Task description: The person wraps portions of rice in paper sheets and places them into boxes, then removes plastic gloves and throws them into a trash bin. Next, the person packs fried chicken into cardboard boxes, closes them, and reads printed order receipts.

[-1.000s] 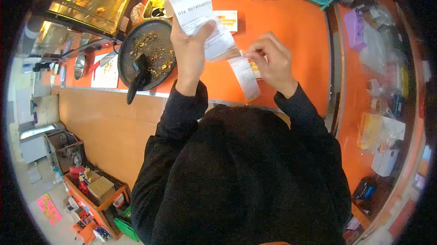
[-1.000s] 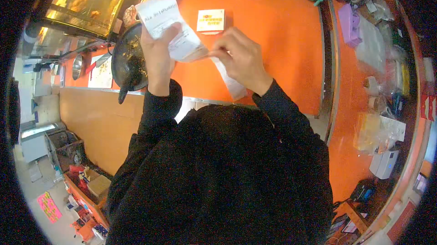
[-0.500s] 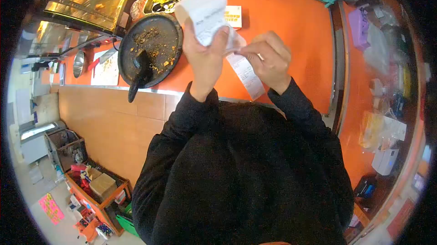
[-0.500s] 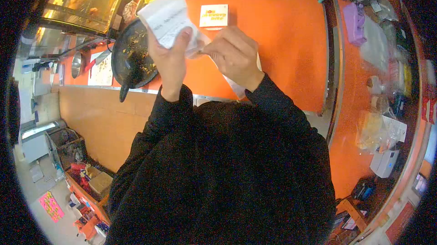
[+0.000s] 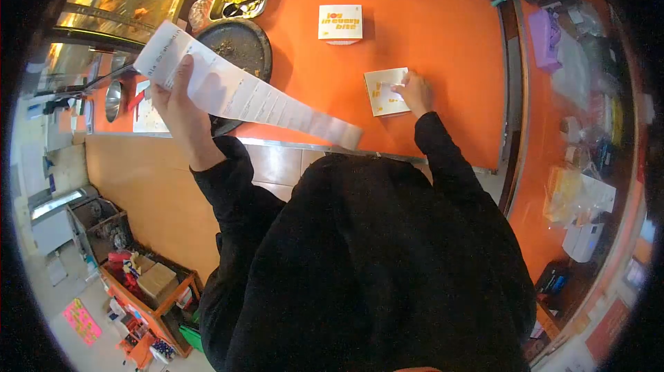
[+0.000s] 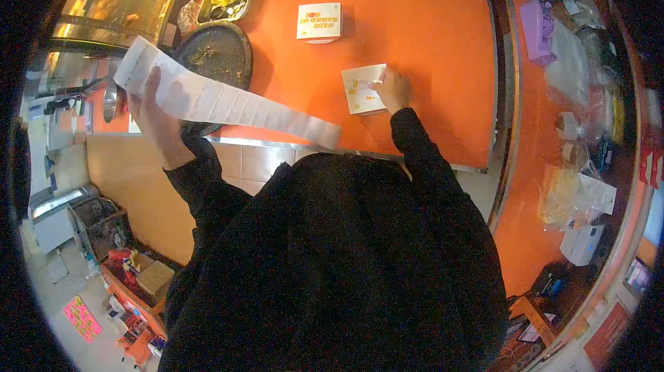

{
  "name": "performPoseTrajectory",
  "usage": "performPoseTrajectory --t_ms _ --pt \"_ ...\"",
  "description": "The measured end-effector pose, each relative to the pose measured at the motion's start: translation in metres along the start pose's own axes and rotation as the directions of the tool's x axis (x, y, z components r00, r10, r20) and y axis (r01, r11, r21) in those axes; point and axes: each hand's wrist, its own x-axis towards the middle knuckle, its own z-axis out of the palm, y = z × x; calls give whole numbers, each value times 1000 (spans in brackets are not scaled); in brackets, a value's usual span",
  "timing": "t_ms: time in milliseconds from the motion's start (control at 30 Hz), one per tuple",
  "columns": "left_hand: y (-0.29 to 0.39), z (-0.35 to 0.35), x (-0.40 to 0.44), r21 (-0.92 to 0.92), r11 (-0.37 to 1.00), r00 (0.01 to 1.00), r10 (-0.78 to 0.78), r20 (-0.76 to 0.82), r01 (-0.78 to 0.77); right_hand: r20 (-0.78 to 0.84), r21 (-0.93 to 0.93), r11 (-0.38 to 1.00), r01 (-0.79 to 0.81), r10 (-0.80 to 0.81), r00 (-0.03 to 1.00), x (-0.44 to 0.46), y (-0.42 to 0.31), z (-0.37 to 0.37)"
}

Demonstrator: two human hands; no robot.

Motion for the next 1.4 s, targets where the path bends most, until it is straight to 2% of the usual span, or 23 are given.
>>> performPoseTrajectory --t_ms 33,100,133,167,200,267,300,333,400,433,467,533,567,633,733,833,967,1033,1067,1133,1267,1333,1400 --pt "0 5 -4 -23 1000 1000 -13 26 13 -202 -165 983 76 -109 973 -5 -12 -3" --pt "0 19 -13 -40 995 996 -94 11 94 -372 -331 937 115 -241 896 -10 -17 -3" --pt "-9 20 -14 -86 990 993 -106 46 110 -289 -242 942 230 -297 910 -7 -14 -1" --pt "-12 22 -17 -86 975 978 -200 50 204 -206 -139 929 342 -365 908 -3 -11 2" --pt "-12 26 -22 -87 952 955 -292 48 295 -199 -130 922 364 -384 902 1 -4 7" --pt "-13 39 -32 -360 848 921 -352 167 389 147 53 935 352 -356 923 9 8 16" --pt "-12 42 -35 -392 822 909 -352 222 414 190 -155 931 332 -302 934 9 -8 5" --pt "-12 45 -38 -419 792 893 -350 282 443 200 -149 927 344 -312 929 9 -32 -9" --pt "-14 52 -40 -429 781 889 -366 276 455 -19 177 950 257 -258 966 5 -94 -41" --pt "-12 54 -43 -412 796 889 -333 313 443 -40 445 832 330 -350 936 -2 -127 -58" --pt "-11 56 -46 -394 811 886 -300 354 432 -88 675 639 369 -427 900 -11 -160 -73" --pt "-1 61 -52 -396 816 889 -284 360 421 -260 826 329 458 -498 827 -39 -217 -97" --pt "3 62 -54 -420 802 885 -269 380 424 -261 826 327 459 -500 826 -43 -229 -104" --pt "8 62 -56 -449 789 886 -250 390 420 -344 583 428 691 -640 687 -47 -243 -110" --pt "8 62 -58 -372 855 899 -214 383 362 -347 458 443 771 -709 613 -46 -245 -104" --pt "2 63 -59 -365 896 942 -141 304 252 -417 448 419 790 -683 599 -50 -247 -96" --pt "5 61 -58 -397 912 965 8 262 100 -374 465 448 764 -682 628 -52 -249 -89" --pt "-1 57 -54 -235 969 961 129 244 -70 -451 422 378 824 -701 552 -49 -246 -79" --pt "-4 58 -53 -235 970 962 127 243 -68 -449 422 379 823 -702 553 -47 -245 -75" --pt "-10 60 -54 -181 970 963 198 183 -165 -556 303 351 886 -690 464 -43 -243 -67" --pt "-32 54 -53 -146 975 966 191 172 -167 -579 152 411 899 -700 418 -42 -229 -43" --pt "-36 47 -50 -207 974 979 -49 200 92 -502 19 382 924 -796 339 -45 -219 -29" --pt "-65 29 -39 -213 962 964 -121 235 173 -454 52 360 932 -822 343 -45 -216 -19"
